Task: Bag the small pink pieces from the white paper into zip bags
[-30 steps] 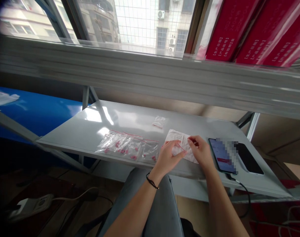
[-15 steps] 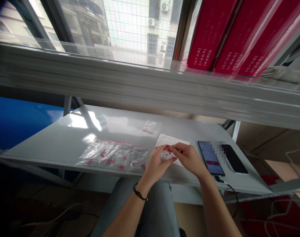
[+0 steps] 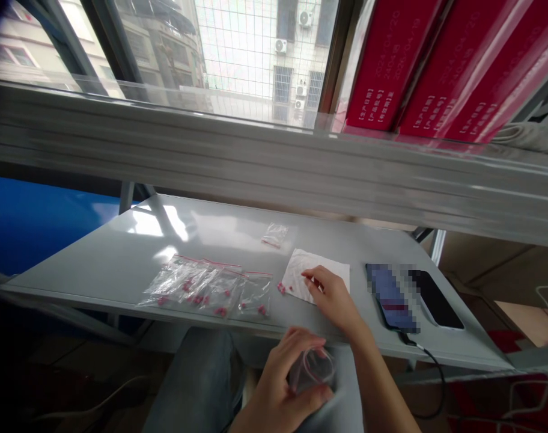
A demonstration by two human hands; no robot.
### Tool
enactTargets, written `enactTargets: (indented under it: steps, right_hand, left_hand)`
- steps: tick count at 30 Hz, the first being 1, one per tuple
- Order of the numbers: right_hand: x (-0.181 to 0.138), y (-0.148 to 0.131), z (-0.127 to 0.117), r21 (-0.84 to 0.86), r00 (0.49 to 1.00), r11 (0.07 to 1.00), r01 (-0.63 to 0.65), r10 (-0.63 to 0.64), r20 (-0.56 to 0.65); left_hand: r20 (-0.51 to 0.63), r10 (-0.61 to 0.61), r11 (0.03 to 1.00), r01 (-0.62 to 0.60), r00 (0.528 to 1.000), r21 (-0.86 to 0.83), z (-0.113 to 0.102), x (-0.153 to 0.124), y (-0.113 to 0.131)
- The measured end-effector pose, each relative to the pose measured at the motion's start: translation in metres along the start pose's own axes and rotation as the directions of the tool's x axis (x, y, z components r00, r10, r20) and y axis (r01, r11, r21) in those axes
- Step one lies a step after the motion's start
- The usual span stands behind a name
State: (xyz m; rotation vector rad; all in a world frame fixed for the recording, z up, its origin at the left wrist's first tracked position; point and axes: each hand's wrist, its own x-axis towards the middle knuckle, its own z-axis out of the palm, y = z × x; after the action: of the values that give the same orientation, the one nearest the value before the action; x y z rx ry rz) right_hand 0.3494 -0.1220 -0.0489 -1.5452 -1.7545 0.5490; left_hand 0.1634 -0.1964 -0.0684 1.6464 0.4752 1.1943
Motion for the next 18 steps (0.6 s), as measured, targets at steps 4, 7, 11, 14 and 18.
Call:
enactTargets:
  steps: [4, 7, 11, 14, 18]
  right_hand:
    - [0.007, -0.008, 0.011, -0.153, 0.981, 0.975, 0.16, -0.139, 0.138]
    - [0.012, -0.012, 0.018, -0.214, 0.966, 0.956, 0.201, -0.158, 0.204]
    - [0.014, -0.016, 0.023, -0.255, 0.96, 0.946, 0.199, -0.136, 0.244]
    - [0.013, -0.014, 0.024, -0.265, 0.97, 0.949, 0.172, -0.117, 0.212]
    - [0.012, -0.012, 0.022, -0.243, 0.976, 0.956, 0.165, -0.122, 0.183]
  left_hand:
    - [-0.054, -0.126, 0.989, 0.12, 0.991, -0.091, -0.013, -0.017, -0.002]
    - [-0.124, -0.235, 0.965, 0.216, 0.964, -0.148, -0.024, -0.023, -0.008]
    - [-0.163, -0.339, 0.929, 0.303, 0.927, -0.211, -0.031, -0.032, -0.014]
    - [-0.187, -0.384, 0.907, 0.332, 0.904, -0.258, -0.033, -0.038, -0.013]
    - [-0.244, -0.41, 0.889, 0.325, 0.879, -0.324, -0.033, -0.039, -0.012]
